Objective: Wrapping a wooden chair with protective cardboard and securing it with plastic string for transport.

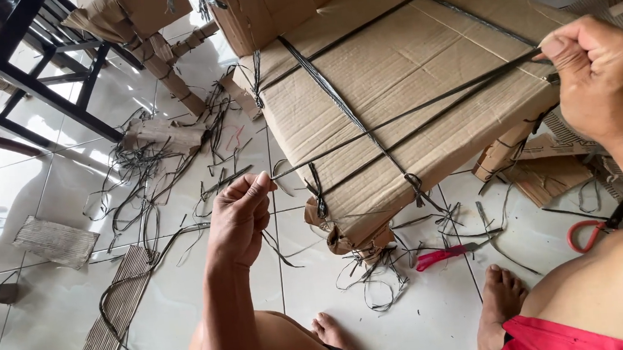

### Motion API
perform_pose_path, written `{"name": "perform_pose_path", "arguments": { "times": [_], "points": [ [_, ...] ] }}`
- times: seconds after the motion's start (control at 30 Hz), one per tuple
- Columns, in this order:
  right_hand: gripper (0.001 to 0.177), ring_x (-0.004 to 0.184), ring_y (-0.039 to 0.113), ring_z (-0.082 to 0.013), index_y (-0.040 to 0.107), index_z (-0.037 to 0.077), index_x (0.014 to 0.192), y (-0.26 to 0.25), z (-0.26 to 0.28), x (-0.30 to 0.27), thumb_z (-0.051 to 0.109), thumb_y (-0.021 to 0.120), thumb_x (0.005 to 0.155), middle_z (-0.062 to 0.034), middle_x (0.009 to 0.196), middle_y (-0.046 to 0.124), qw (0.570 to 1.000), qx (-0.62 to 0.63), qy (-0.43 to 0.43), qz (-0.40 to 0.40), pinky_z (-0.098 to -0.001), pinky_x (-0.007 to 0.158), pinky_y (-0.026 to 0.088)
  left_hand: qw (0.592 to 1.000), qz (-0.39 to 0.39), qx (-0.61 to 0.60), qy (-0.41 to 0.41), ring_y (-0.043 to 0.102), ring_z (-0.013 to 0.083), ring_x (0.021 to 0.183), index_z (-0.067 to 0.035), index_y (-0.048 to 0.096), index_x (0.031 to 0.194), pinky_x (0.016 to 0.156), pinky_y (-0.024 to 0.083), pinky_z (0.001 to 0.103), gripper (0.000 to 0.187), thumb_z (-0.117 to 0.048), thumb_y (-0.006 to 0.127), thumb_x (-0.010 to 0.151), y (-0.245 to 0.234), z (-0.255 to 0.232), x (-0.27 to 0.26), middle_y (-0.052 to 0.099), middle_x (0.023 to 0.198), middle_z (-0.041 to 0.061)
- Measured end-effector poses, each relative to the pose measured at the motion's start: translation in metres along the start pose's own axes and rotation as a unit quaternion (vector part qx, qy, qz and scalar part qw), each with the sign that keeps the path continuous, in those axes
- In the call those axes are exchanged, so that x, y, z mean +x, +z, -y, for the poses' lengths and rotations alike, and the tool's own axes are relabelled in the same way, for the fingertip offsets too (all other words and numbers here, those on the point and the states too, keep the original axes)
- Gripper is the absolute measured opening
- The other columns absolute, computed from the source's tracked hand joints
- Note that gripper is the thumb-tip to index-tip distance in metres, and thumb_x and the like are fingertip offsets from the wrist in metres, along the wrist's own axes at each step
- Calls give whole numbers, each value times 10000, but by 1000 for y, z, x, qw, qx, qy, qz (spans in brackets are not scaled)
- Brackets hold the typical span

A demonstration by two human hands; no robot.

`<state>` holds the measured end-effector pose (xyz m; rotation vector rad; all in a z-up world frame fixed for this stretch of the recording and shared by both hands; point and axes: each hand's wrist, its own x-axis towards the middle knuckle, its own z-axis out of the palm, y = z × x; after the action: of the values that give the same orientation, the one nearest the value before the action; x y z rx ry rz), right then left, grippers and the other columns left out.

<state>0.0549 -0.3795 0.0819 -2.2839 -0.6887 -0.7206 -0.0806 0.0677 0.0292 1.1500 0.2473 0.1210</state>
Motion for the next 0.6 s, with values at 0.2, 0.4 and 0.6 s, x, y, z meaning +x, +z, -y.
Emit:
{"name": "perform_pose_path", "arguments": {
  "times": [0.2,0.4,0.6],
  "points": [
    [206,482,340,-163,678,-99,1078,19,-14,4,-99,640,1280,-123,705,533,1000,-1,-6,23,-306,403,236,985,64,-157,-12,269,13,447,-60,637,844,340,209,173,212,-190,645,1011,-7,5,8,368,576,-79],
    [231,1082,647,-387,696,-149,1303,30,51,4,-26,664,1109,-303,1210,713,987,-117,-106,-14,-448,925,520,947,-47,-317,3,249,9,461,-93,634,927,362,181,170,224,-222,547,1087,-2,-6,6,394,586,-67],
    [354,414,491,-87,681,43,1222,34,166,-4,234,538,959,-130,1055,774,949,215,10,232,-224,308,446,934,18,-355,45,254,30,494,-69,586,985,383,204,175,189,-190,499,1101,52,-41,-10,382,623,-53]
  ]
}}
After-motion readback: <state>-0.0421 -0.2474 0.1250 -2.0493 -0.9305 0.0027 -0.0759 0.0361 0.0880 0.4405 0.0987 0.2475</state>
